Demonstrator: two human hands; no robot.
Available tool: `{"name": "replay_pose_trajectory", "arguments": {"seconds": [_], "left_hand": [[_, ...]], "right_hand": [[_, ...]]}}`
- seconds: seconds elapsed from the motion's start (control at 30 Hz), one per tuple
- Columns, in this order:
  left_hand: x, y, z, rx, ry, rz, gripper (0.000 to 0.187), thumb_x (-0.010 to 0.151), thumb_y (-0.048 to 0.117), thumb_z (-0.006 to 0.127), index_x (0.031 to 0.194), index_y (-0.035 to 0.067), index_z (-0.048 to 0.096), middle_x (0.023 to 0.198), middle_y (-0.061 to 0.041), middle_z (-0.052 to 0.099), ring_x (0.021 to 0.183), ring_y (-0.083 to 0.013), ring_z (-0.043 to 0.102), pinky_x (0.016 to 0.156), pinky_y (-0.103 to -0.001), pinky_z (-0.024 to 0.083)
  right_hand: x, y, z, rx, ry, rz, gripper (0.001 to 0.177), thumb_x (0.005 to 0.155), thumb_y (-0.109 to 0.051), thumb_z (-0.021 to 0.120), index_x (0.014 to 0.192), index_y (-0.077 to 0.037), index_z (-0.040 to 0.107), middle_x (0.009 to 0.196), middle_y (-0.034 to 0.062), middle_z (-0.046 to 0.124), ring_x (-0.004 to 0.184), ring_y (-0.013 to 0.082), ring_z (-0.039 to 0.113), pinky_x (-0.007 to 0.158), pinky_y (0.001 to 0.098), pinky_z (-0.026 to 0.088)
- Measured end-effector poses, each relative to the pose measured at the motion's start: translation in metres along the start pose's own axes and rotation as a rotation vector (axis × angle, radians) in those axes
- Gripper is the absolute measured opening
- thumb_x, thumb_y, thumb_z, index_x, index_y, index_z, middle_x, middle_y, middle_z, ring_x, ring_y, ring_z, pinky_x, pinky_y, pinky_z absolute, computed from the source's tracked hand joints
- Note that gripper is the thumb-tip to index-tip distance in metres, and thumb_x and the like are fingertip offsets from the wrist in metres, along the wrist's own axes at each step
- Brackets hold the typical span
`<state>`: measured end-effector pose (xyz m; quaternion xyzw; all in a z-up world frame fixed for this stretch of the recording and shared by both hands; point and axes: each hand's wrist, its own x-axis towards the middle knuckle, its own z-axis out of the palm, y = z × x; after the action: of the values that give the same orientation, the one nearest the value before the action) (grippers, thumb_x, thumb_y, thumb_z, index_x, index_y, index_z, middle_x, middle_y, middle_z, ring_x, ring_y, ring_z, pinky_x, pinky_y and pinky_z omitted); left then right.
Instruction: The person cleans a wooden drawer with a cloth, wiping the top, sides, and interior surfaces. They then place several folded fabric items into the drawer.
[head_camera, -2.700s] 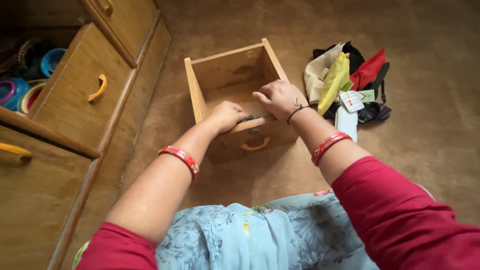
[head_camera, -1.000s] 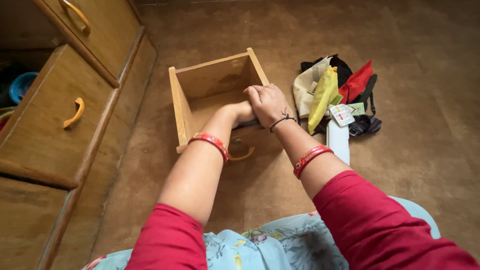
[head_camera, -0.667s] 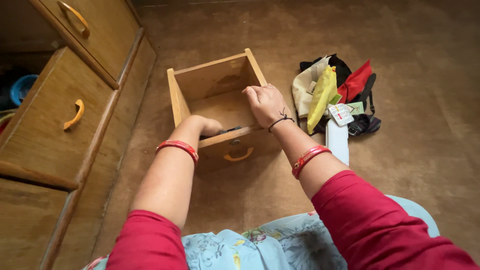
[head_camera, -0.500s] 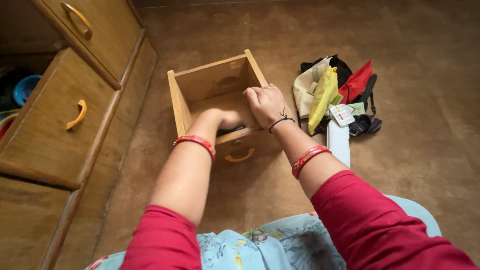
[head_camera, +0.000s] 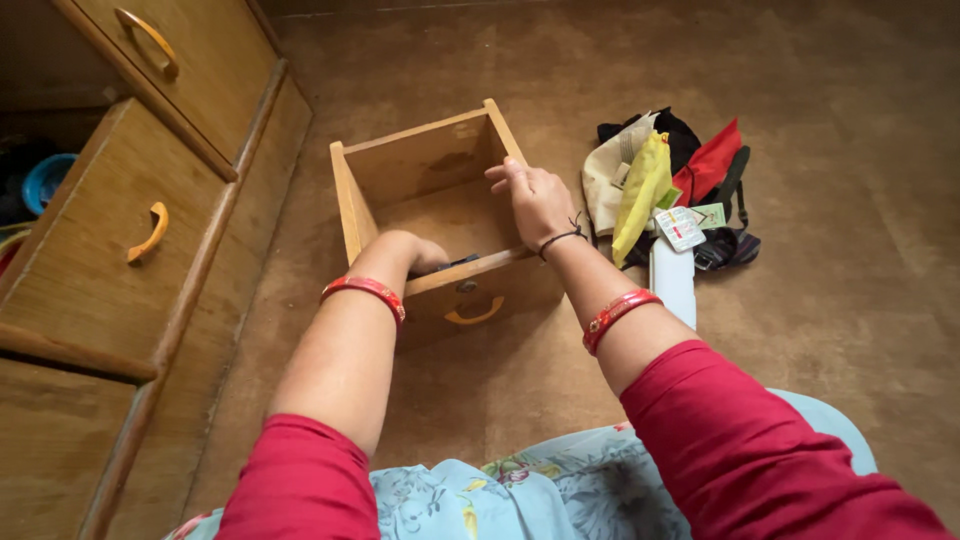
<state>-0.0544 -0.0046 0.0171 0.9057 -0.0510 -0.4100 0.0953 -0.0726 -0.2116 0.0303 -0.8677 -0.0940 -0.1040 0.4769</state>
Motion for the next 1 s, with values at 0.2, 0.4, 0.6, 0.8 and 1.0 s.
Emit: {"name": "replay_pose_trajectory", "arguments": {"seconds": [0.2, 0.4, 0.6, 0.8, 1.0], "left_hand": [[0.012, 0.039, 0.005, -0.193, 0.143, 0.173, 0.052, 0.087, 0.044, 0.062, 0.128, 0.013, 0.072, 0.131, -0.010, 0.073, 0.114, -0.0223, 0.068, 0.099, -0.040, 0.051], [0.011, 0.083, 0.019, -0.493, 0.111, 0.514, 0.053, 0.089, 0.044, 0.061, 0.128, 0.010, 0.070, 0.127, -0.012, 0.074, 0.110, -0.0255, 0.067, 0.096, -0.041, 0.053], [0.007, -0.010, 0.011, -0.080, 0.018, 0.111, 0.052, 0.094, 0.043, 0.051, 0.132, 0.012, 0.070, 0.141, -0.003, 0.068, 0.122, -0.0218, 0.065, 0.105, -0.041, 0.047], [0.011, -0.017, 0.012, 0.008, 0.047, 0.027, 0.048, 0.096, 0.039, 0.051, 0.133, 0.012, 0.066, 0.141, -0.006, 0.065, 0.120, -0.0278, 0.063, 0.102, -0.045, 0.048], [-0.006, -0.002, 0.011, -0.551, 0.302, 0.024, 0.039, 0.091, 0.038, 0.065, 0.112, 0.009, 0.079, 0.111, -0.008, 0.074, 0.101, -0.0232, 0.065, 0.090, -0.042, 0.050]], "right_hand": [[0.000, 0.001, 0.002, -0.061, -0.014, -0.053, 0.059, 0.103, -0.045, 0.028, 0.108, -0.018, 0.080, 0.098, 0.0065, 0.080, 0.102, 0.0290, 0.071, 0.093, 0.0396, 0.051], [0.003, 0.003, 0.003, -0.003, -0.001, 0.021, 0.059, 0.103, -0.046, 0.029, 0.106, -0.017, 0.081, 0.097, 0.0060, 0.080, 0.102, 0.0271, 0.073, 0.093, 0.0384, 0.053], [0.001, -0.002, 0.001, -0.039, 0.002, 0.022, 0.058, 0.101, -0.046, 0.031, 0.105, -0.017, 0.081, 0.096, 0.0051, 0.081, 0.099, 0.0279, 0.072, 0.090, 0.0397, 0.053], [-0.004, -0.008, 0.002, -0.103, -0.015, -0.031, 0.057, 0.102, -0.043, 0.031, 0.103, -0.015, 0.081, 0.096, 0.0067, 0.080, 0.099, 0.0297, 0.072, 0.091, 0.0409, 0.052], [0.002, -0.002, 0.005, -0.083, -0.025, -0.012, 0.055, 0.100, -0.045, 0.036, 0.103, -0.013, 0.081, 0.098, 0.0092, 0.079, 0.099, 0.0313, 0.071, 0.089, 0.0421, 0.052]]}}
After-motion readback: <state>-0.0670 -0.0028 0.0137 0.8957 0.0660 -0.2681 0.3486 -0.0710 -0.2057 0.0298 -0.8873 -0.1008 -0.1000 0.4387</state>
